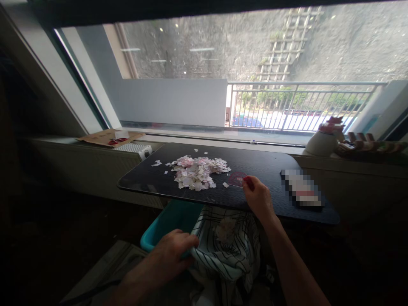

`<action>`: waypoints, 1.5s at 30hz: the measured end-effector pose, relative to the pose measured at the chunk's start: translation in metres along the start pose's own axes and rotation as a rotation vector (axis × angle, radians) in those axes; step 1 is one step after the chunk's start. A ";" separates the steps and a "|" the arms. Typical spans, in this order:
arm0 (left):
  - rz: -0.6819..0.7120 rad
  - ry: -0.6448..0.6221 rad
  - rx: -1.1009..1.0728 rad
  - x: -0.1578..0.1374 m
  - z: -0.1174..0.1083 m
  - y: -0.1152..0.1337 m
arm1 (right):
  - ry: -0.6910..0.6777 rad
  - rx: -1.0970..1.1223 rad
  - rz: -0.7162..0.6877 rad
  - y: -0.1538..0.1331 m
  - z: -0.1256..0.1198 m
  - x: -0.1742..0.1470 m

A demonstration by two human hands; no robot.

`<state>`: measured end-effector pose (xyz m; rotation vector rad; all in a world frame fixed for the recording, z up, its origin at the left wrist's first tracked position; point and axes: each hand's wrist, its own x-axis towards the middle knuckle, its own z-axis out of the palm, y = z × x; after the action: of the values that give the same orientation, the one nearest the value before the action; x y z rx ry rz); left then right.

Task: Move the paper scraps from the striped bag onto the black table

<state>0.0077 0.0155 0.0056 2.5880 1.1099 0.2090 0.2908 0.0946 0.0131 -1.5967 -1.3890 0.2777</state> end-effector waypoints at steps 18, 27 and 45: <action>-0.073 -0.021 -0.056 -0.007 0.007 -0.006 | -0.136 0.007 0.054 -0.005 0.002 -0.001; -0.058 -0.016 -0.037 -0.006 0.010 -0.004 | -0.068 -0.339 0.099 0.009 -0.028 0.016; -0.052 -0.001 -0.013 -0.006 0.011 -0.005 | -0.615 -0.431 -0.267 -0.044 0.017 0.020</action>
<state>0.0029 0.0113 -0.0068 2.5444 1.1696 0.2030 0.2576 0.1146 0.0458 -1.7131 -2.2361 0.3411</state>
